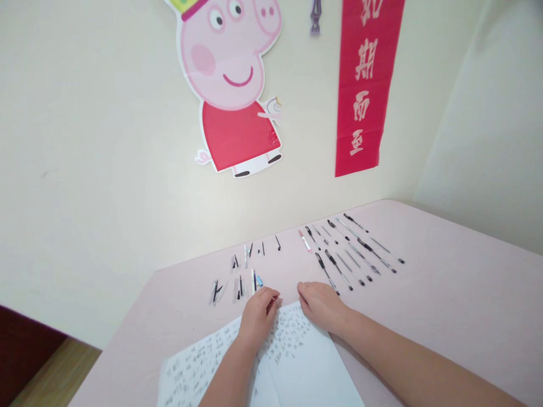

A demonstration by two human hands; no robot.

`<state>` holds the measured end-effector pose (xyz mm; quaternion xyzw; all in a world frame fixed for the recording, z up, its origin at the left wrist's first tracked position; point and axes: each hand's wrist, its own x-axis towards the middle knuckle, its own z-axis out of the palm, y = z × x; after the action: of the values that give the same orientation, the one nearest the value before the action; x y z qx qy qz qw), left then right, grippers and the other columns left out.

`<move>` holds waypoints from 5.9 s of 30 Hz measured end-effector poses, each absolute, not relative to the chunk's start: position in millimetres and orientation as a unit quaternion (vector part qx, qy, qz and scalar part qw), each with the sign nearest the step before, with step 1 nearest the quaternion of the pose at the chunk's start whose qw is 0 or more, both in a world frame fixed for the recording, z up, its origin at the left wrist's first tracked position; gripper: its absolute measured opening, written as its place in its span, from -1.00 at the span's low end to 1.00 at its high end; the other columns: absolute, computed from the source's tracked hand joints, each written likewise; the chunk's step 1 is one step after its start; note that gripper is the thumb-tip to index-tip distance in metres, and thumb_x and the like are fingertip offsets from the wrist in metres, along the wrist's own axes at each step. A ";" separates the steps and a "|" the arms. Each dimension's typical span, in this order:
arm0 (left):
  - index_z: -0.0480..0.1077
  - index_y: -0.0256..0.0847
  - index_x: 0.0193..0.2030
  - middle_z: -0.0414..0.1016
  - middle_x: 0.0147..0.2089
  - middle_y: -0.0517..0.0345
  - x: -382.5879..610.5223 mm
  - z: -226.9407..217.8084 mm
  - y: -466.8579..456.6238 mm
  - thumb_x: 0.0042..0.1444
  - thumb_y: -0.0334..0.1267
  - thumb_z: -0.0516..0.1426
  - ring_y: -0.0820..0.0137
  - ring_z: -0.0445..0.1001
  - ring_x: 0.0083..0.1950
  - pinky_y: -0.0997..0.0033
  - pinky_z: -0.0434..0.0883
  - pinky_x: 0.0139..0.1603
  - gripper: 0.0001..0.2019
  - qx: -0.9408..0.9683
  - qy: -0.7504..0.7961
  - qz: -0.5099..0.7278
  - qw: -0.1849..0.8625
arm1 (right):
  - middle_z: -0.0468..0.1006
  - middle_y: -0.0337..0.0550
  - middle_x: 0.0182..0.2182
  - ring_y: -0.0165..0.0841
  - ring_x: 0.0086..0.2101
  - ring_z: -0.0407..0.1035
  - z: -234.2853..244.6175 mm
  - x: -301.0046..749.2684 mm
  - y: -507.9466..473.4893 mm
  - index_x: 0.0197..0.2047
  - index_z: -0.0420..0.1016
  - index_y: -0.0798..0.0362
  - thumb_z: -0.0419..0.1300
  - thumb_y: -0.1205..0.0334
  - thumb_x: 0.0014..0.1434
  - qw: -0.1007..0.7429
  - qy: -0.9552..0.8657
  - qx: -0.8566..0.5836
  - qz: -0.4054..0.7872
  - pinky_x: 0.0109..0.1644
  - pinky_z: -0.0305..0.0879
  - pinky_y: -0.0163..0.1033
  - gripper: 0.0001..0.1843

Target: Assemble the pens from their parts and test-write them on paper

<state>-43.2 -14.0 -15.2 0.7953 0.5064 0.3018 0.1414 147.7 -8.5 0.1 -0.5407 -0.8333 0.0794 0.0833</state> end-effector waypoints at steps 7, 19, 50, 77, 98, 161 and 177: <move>0.39 -0.19 -0.26 0.45 -0.30 0.06 -43.2 -16.5 -13.1 0.16 -0.24 -0.02 0.33 0.42 -0.25 0.32 0.34 -0.21 -0.82 0.793 0.507 0.304 0.146 | 0.43 -0.04 -0.24 -0.29 -0.18 0.29 2.0 145.7 -0.6 -0.21 0.37 0.10 -0.05 0.33 0.19 0.149 -0.835 -0.529 0.045 -0.12 0.14 -0.26 -0.80; 0.39 -0.18 -0.25 0.45 -0.29 0.06 -44.6 -15.3 -12.5 0.17 -0.26 -0.03 0.34 0.42 -0.24 0.32 0.33 -0.21 -0.81 0.793 0.507 0.303 0.151 | 0.12 0.06 0.22 -0.27 0.16 0.05 -9.6 98.7 96.7 0.16 0.24 0.18 -0.11 0.40 0.20 0.169 -0.827 -0.528 0.091 0.20 -0.07 -0.17 -0.54; 0.39 -0.18 -0.25 0.46 -0.29 0.07 -45.5 -16.1 -12.3 0.16 -0.29 -0.02 0.34 0.42 -0.23 0.35 0.31 -0.20 -0.82 0.783 0.515 0.307 0.164 | 0.53 -0.04 -0.24 -0.30 -0.08 0.28 -18.2 105.7 68.4 -0.26 0.52 0.17 0.00 0.47 0.12 0.220 -0.854 -0.470 0.033 0.12 0.04 -0.28 -0.73; 0.43 -0.19 -0.26 0.48 -0.30 0.04 -48.4 -24.3 -9.0 0.11 -0.27 0.01 0.30 0.43 -0.26 0.35 0.31 -0.23 -0.82 0.730 0.518 0.387 0.222 | 0.42 -0.17 -0.38 -0.32 -0.25 0.26 -14.3 103.3 60.6 -0.17 0.34 0.10 0.08 0.47 -0.01 0.363 -0.804 -0.458 0.110 -0.10 0.14 -0.25 -0.72; 0.41 -0.27 -0.45 0.46 -0.46 0.12 -50.6 -22.9 0.6 0.00 0.03 0.12 0.43 0.42 -0.41 0.44 0.34 -0.34 -0.65 0.506 0.513 0.543 0.432 | 0.45 -0.14 -0.33 -0.33 -0.26 0.29 -10.5 103.9 33.0 -0.17 0.32 0.09 0.09 0.32 0.09 0.437 -0.801 -0.387 0.132 -0.12 0.17 -0.22 -0.81; 0.38 -0.30 -0.37 0.55 -0.42 0.11 -60.8 -21.5 7.0 0.08 -0.26 0.11 0.51 0.51 -0.39 0.57 0.45 -0.32 -0.87 0.242 0.403 0.673 0.571 | 0.41 -0.34 -0.68 -0.54 -0.65 0.28 35.7 194.1 73.2 -0.53 0.37 0.14 0.18 0.32 -0.19 0.050 -0.690 -0.350 0.632 -0.52 0.22 -0.42 -0.92; 0.37 -0.29 -0.39 0.55 -0.41 0.09 -58.2 -20.6 5.4 -0.10 -0.09 0.25 0.51 0.50 -0.38 0.58 0.42 -0.32 -0.71 0.281 0.405 0.650 0.578 | 0.40 -0.34 -0.68 -0.53 -0.65 0.27 27.6 190.1 75.7 -0.54 0.37 0.13 0.17 0.32 -0.22 0.054 -0.689 -0.374 0.619 -0.53 0.22 -0.42 -0.91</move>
<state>-58.2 5.4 -20.6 0.2812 0.4046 0.6503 0.5782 190.1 75.7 27.6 -0.3736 -0.6890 0.6187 0.0538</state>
